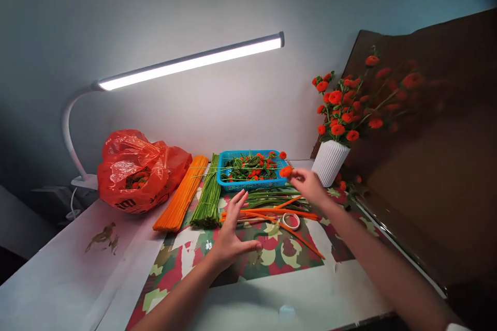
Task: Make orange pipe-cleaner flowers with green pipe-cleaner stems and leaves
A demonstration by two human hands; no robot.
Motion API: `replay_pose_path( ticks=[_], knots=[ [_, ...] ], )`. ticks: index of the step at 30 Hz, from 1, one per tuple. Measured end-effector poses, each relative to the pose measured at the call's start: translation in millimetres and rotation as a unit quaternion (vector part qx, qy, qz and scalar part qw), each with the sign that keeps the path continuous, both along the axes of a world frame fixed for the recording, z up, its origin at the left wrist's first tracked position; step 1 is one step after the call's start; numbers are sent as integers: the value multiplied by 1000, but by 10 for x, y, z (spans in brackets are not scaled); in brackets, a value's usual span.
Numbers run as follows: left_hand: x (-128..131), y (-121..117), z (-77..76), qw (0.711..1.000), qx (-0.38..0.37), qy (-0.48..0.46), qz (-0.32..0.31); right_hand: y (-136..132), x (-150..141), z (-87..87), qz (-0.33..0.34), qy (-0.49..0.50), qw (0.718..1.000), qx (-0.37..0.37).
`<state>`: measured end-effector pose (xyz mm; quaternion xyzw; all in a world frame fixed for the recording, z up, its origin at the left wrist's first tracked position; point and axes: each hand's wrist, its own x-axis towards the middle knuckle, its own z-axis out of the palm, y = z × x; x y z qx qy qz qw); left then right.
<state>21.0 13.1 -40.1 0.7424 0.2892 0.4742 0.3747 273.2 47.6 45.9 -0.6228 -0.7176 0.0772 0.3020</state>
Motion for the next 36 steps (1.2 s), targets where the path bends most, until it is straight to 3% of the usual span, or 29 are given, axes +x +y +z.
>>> replay_pose_path(
  ticks=[4,8,14,19,21,23,27,29,31,34,36],
  knots=[
    [-3,-6,56,997,-9,6,73,581,247,415,-60,-151,984,-71],
    [-14,16,82,991,-10,-8,130,894,67,502,-65,-266,951,-142],
    [-52,93,82,972,-22,-54,229,1066,-96,475,-57,-324,926,-184],
    [-43,74,115,972,-6,-50,227,946,-107,595,-16,-306,947,-98],
    [-39,67,116,972,3,-50,228,770,-218,553,16,-291,956,-41],
    [-41,74,108,968,10,-59,244,531,-393,402,67,-280,958,-9],
    [-64,123,83,951,17,-88,295,77,-746,-87,186,-281,941,-22],
    [-84,144,73,947,26,-88,309,-38,-840,-273,204,-281,937,-29],
    [-100,142,73,947,41,-75,309,-75,-872,-354,207,-275,938,-32],
    [-92,70,100,966,77,-23,244,-68,-853,-325,204,-269,941,-33],
    [-55,-15,130,984,109,39,138,-65,-827,-268,190,-267,944,-31]
  ],
)
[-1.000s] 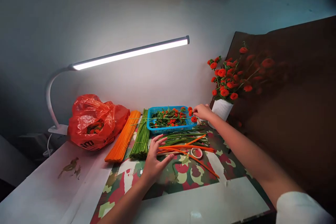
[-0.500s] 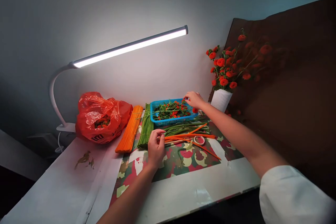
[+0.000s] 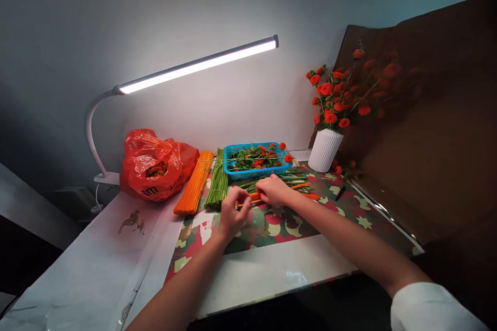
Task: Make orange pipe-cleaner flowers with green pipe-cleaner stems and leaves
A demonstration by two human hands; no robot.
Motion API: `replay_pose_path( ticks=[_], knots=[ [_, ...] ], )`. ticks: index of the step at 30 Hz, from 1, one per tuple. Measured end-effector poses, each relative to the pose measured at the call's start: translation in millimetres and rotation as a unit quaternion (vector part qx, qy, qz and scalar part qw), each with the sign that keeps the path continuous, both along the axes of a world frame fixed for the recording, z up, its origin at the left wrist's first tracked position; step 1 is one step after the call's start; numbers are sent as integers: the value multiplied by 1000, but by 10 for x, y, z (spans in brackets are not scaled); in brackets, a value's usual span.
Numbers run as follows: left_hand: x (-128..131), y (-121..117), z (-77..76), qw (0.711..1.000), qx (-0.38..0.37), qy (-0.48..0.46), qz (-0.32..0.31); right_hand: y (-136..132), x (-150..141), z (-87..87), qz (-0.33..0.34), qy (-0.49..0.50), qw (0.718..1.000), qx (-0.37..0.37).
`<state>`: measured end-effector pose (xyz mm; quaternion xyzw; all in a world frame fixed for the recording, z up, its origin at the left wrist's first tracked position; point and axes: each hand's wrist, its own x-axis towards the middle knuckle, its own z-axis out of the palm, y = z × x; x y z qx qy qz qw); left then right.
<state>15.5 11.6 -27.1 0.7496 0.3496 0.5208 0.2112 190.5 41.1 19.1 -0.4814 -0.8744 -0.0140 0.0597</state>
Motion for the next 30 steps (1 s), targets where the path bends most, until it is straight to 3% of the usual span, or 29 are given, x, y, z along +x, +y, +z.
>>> replay_pose_path(
  ticks=[3,6,16,23,26,30],
  knots=[
    [77,-118,25,978,25,125,-167,-7,46,80,-29,14,999,18],
    [123,-146,3,951,35,200,-231,-3,109,145,-47,36,998,30],
    [98,-28,-112,949,25,255,-185,-24,395,285,-61,120,988,70],
    [104,-59,-92,948,38,257,-185,-174,795,599,-171,142,967,123],
    [134,-51,-89,947,44,253,-193,-266,834,468,-153,101,981,57],
    [142,-17,-123,945,62,247,-205,-399,673,107,-89,44,995,-33]
  ],
)
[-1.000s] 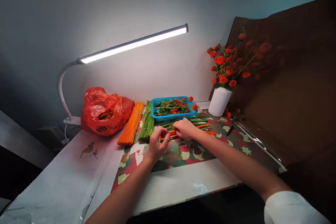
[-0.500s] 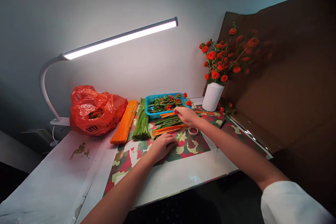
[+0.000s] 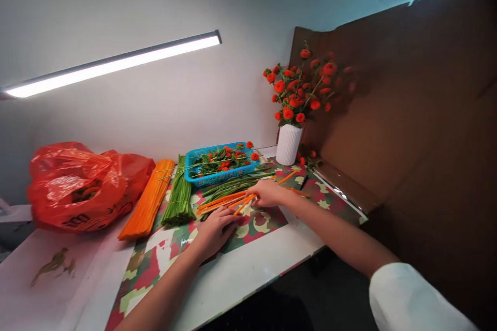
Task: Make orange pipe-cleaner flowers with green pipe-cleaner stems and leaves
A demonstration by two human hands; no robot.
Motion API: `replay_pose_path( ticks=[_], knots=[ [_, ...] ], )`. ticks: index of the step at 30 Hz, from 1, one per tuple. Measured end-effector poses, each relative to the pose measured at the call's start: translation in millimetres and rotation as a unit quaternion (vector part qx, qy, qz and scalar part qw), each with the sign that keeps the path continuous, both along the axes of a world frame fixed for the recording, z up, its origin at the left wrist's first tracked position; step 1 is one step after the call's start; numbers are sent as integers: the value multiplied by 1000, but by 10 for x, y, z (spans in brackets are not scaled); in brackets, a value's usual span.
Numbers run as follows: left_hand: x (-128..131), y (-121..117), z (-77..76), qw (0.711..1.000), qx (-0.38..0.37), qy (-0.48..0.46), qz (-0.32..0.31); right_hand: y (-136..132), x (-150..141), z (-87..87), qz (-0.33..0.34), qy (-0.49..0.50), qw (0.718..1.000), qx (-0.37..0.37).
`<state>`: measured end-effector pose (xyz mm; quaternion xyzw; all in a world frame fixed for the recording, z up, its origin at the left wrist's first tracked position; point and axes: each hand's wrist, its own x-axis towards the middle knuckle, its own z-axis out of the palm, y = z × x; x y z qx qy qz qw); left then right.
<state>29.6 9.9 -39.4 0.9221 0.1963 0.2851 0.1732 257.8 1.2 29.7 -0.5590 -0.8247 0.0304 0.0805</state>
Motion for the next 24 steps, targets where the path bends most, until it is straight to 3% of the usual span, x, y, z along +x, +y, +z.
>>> replay_pose_path(
  ticks=[2,4,7,12,17,20,24],
  knots=[
    [-17,16,-16,1000,24,-8,12,-36,-84,-110,10,-13,1000,-20],
    [-35,19,-18,999,40,-8,13,-41,-109,-114,-8,-23,999,-20],
    [-50,-6,3,998,59,-15,28,4,26,58,-72,-31,997,-12],
    [-50,-36,19,995,50,-13,83,140,584,407,-249,-46,967,-18],
    [-47,-21,4,995,56,12,85,165,881,393,-346,-39,935,-68],
    [-43,-19,-1,994,46,15,95,161,895,358,-375,-18,923,-80],
    [-55,-16,-15,994,21,1,108,175,835,461,-398,25,915,-58]
  ],
)
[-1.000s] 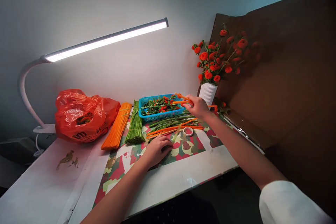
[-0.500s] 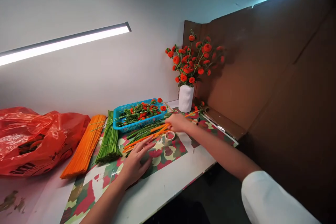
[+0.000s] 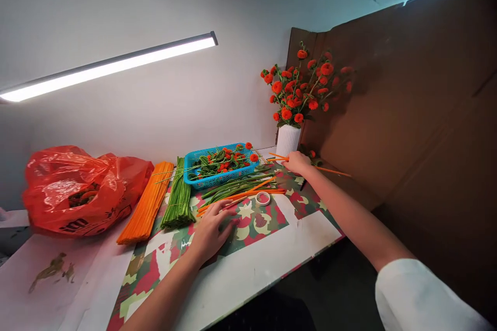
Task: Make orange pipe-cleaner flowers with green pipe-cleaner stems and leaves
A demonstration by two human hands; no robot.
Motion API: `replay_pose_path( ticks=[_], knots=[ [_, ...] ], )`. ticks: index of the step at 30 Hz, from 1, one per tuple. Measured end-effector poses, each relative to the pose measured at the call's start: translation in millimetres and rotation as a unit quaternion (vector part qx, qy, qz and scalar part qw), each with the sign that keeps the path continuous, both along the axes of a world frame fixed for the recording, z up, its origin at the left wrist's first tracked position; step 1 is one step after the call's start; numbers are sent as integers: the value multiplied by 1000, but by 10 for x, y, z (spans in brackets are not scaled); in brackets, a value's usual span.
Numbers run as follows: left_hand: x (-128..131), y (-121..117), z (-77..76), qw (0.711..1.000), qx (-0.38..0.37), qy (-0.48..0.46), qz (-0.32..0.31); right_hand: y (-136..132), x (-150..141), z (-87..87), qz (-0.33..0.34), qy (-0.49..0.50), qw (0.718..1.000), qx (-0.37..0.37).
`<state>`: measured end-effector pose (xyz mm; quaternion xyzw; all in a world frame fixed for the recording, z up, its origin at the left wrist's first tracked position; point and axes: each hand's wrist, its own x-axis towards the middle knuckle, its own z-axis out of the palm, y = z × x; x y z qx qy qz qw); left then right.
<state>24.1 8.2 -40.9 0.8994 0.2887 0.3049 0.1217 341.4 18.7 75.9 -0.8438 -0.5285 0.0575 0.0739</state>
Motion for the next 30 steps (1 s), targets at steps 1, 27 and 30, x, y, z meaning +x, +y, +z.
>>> replay_pose_path(
  ticks=[1,27,30],
  knots=[
    [-3,-2,2,1000,-9,-12,1,-2,-43,43,5,11,1000,14],
    [293,199,1815,833,-217,-504,73,-152,-1845,350,347,554,695,299],
    [123,113,1873,842,-142,-503,136,-257,-1853,363,314,477,706,419]
  ],
)
